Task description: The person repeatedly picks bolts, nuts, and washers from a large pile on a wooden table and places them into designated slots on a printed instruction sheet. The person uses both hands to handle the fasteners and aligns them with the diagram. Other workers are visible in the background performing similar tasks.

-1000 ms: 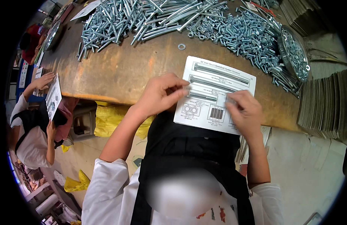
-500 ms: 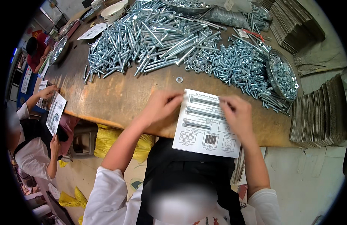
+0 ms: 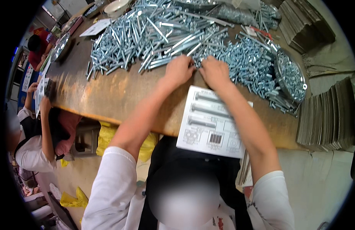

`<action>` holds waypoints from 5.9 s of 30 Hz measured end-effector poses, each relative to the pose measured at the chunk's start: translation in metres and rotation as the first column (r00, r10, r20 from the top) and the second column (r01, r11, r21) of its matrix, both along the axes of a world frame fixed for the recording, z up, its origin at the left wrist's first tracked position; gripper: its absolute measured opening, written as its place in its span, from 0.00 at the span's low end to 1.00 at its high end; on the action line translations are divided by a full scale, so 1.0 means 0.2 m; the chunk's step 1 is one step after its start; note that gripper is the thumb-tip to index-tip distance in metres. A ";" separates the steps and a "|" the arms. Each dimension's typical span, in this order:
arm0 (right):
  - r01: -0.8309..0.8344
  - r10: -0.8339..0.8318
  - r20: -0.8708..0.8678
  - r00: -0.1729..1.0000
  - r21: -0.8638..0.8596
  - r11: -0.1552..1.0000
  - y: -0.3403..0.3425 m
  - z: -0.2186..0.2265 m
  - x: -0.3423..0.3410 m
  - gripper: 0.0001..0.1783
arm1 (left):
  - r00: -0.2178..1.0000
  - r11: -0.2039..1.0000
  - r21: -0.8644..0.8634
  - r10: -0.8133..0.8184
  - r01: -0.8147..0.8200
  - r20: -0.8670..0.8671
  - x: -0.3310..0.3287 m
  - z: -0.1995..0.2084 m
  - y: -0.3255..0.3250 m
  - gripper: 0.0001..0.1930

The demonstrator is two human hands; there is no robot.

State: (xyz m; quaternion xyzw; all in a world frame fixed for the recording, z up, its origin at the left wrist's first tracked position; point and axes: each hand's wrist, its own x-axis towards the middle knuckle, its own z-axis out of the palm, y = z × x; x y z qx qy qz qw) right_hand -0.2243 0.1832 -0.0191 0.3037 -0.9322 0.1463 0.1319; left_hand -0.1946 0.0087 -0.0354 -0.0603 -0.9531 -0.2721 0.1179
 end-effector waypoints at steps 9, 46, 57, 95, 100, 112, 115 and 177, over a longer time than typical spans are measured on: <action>0.117 0.288 0.651 0.702 -0.504 0.855 0.31 0.34 0.89 0.11 | 0.874 0.827 0.536 -0.376 0.167 0.308 0.86 0.37 0.00 0.11; 0.042 -0.053 -0.117 0.992 -0.099 0.994 0.47 0.02 0.16 0.06 | 0.980 0.961 -0.233 -0.177 0.151 -0.092 -0.02 0.04 0.42 0.04; 0.078 -0.075 -0.051 0.996 0.074 0.994 0.46 0.03 0.14 0.09 | 0.962 0.969 -0.027 -0.248 0.246 -0.116 0.14 0.20 0.29 0.06; 0.327 -0.138 0.391 0.910 -0.472 0.819 0.64 0.15 0.34 0.11 | 0.922 0.925 0.098 -0.376 0.367 0.095 0.05 0.19 0.52 0.10; 0.057 0.169 0.410 0.896 -0.485 0.873 0.65 0.33 0.78 0.09 | 0.824 0.801 0.265 -0.565 0.536 0.038 0.64 0.42 0.31 0.07; 0.005 0.056 0.220 0.974 -0.265 0.964 0.55 0.27 1.04 0.09 | 0.893 0.893 0.024 -0.449 0.450 -0.018 1.05 0.30 0.38 0.14; 0.175 -0.004 0.537 0.843 -0.268 0.948 0.60 0.28 1.05 0.09 | 0.913 0.912 0.045 -0.408 0.408 0.003 1.05 0.30 0.41 0.18; 0.039 -0.050 -0.014 0.999 -0.425 0.904 0.59 0.52 0.77 0.10 | 0.788 -0.442 0.804 -0.613 -0.397 0.052 0.75 0.37 0.66 0.20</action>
